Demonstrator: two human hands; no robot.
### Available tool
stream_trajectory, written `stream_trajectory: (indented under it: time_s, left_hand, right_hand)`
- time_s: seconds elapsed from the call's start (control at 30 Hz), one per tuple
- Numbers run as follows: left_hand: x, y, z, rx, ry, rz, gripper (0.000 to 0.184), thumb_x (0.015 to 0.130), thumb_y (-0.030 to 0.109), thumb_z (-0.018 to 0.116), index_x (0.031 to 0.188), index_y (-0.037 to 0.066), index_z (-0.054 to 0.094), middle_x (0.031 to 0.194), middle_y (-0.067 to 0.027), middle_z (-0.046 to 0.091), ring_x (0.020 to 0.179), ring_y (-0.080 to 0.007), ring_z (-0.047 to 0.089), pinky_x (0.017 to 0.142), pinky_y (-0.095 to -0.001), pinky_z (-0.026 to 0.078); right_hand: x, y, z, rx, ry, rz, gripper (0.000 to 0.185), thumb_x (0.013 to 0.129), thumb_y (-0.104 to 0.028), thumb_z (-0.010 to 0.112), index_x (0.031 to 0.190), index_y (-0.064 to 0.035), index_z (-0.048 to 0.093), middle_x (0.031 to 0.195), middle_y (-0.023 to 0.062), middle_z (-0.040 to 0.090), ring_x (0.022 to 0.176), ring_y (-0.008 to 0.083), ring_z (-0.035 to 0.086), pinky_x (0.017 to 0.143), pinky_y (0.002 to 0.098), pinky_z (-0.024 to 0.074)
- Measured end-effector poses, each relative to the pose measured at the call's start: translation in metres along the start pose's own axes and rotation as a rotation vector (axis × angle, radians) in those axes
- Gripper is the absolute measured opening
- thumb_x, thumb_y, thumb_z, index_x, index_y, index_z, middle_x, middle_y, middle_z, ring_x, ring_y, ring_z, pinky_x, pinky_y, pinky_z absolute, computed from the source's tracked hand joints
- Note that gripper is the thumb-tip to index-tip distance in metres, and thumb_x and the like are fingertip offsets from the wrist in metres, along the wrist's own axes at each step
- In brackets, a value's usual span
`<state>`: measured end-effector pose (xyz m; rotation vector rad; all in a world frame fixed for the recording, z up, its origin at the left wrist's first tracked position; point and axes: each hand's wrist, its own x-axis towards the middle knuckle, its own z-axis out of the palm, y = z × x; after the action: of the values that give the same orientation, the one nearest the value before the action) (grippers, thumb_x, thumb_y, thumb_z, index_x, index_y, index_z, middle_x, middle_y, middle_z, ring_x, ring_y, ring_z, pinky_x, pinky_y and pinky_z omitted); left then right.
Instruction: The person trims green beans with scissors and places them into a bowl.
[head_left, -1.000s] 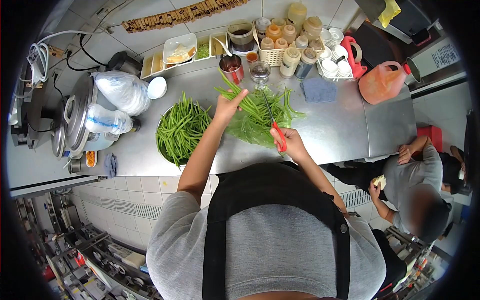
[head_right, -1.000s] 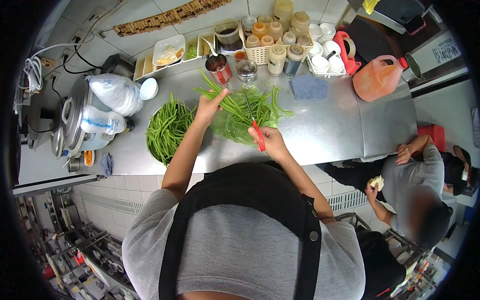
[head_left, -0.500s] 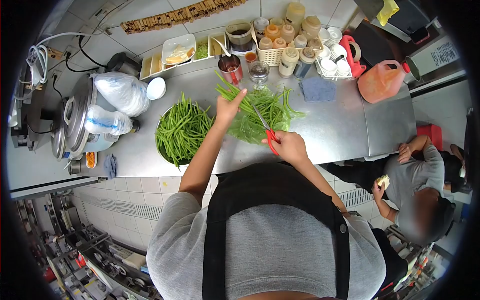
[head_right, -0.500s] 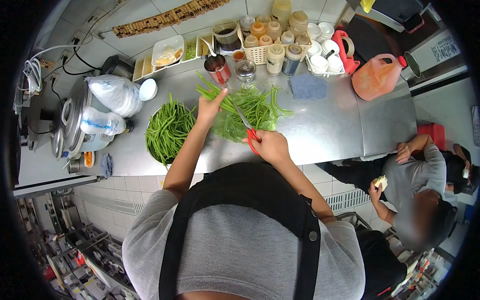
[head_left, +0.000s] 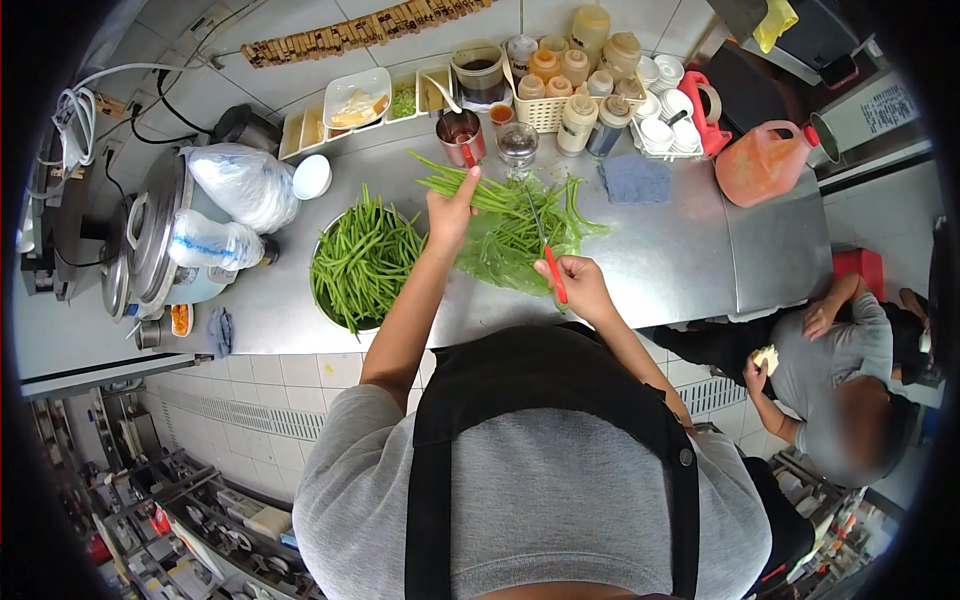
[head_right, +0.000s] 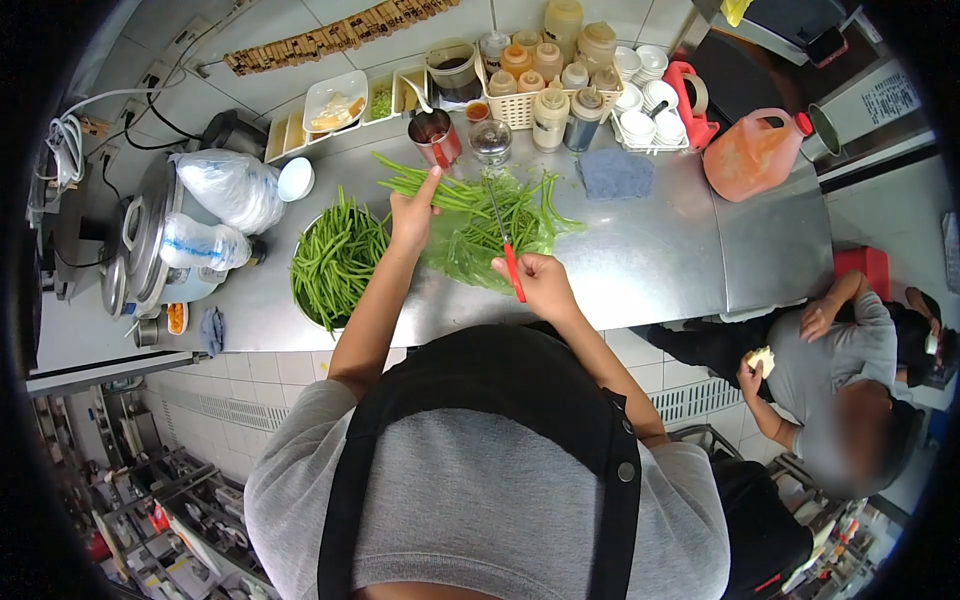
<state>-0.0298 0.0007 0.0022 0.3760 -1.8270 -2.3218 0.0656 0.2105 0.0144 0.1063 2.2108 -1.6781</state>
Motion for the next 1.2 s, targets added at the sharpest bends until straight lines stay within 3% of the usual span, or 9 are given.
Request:
stream_trajectory:
  time_s: [0.03,0.47,0.57,0.63,0.73,0.83,1.07,1.2]
  left_hand:
    - [-0.001,0.001,0.002,0.042,0.017,0.026,0.021,0.082,0.021,0.069,0.079,0.003,0.058,0.065,-0.0017,0.057,0.048,-0.0074,0.049,0.04,-0.0226,0.036]
    - [-0.001,0.002,-0.003,0.251,-0.06,0.101,0.022,0.082,0.022,0.069,0.081,0.0,0.063,0.06,-0.0016,0.058,0.043,-0.0077,0.049,0.039,-0.0228,0.038]
    - [0.002,0.003,-0.007,0.312,-0.008,0.127,0.024,0.081,0.023,0.069,0.08,0.0,0.064,0.059,-0.0022,0.058,0.042,-0.0079,0.05,0.04,-0.023,0.038]
    - [0.005,0.003,-0.009,0.323,0.008,0.174,0.025,0.08,0.024,0.07,0.078,0.0,0.064,0.058,-0.0024,0.059,0.042,-0.0079,0.05,0.04,-0.0234,0.039]
    - [0.005,0.003,-0.007,0.393,0.008,0.161,0.025,0.079,0.024,0.071,0.08,0.0,0.065,0.057,-0.0021,0.059,0.042,-0.0078,0.05,0.04,-0.0242,0.039]
    - [-0.001,0.007,0.0,0.413,-0.003,0.192,0.025,0.079,0.024,0.071,0.082,0.0,0.066,0.057,-0.0023,0.059,0.042,-0.0082,0.05,0.041,-0.0254,0.04]
    - [0.0,0.004,0.0,0.495,0.078,0.247,0.023,0.079,0.024,0.071,0.083,0.001,0.067,0.056,-0.0043,0.06,0.043,-0.0095,0.052,0.043,-0.0271,0.041]
    - [0.0,-0.001,0.002,0.523,0.086,0.294,0.023,0.079,0.022,0.071,0.083,0.0,0.066,0.061,-0.0067,0.063,0.05,-0.0118,0.056,0.05,-0.0293,0.044]
  right_hand:
    - [0.001,0.001,0.001,0.129,-0.04,0.041,0.052,0.079,-0.041,0.069,0.049,-0.008,0.043,0.046,-0.0026,0.04,0.044,0.0061,0.033,0.043,0.0251,0.0288]
    - [0.001,0.0,-0.002,0.029,-0.096,0.051,0.051,0.079,-0.043,0.069,0.05,-0.0084,0.047,0.047,-0.0036,0.042,0.044,0.0046,0.036,0.042,0.0228,0.0292]
    - [-0.002,-0.002,-0.009,0.167,-0.129,0.138,0.052,0.08,-0.049,0.065,0.052,-0.0079,0.05,0.047,-0.0017,0.045,0.042,0.0055,0.042,0.042,0.0213,0.033]
    - [-0.004,-0.001,-0.014,0.265,-0.268,0.219,0.055,0.084,-0.054,0.056,0.056,-0.0073,0.052,0.048,0.0006,0.048,0.041,0.008,0.044,0.042,0.0216,0.0327]
    - [-0.006,-0.01,-0.012,0.151,-0.308,0.242,0.058,0.084,-0.058,0.052,0.056,-0.0076,0.052,0.047,0.001,0.047,0.041,0.0089,0.044,0.042,0.0215,0.032]
    - [-0.003,-0.009,-0.01,0.18,-0.339,0.27,0.057,0.08,-0.059,0.057,0.059,-0.0066,0.053,0.047,0.0004,0.048,0.04,0.0076,0.046,0.04,0.0191,0.034]
    - [-0.005,-0.009,-0.006,0.268,-0.305,0.236,0.054,0.082,-0.057,0.057,0.06,-0.0072,0.053,0.052,0.0001,0.049,0.042,0.0075,0.046,0.041,0.0197,0.034]
    - [-0.004,-0.011,-0.001,0.251,-0.306,0.196,0.053,0.083,-0.055,0.057,0.061,-0.0074,0.053,0.054,-0.0002,0.05,0.044,0.0071,0.046,0.042,0.0198,0.0339]
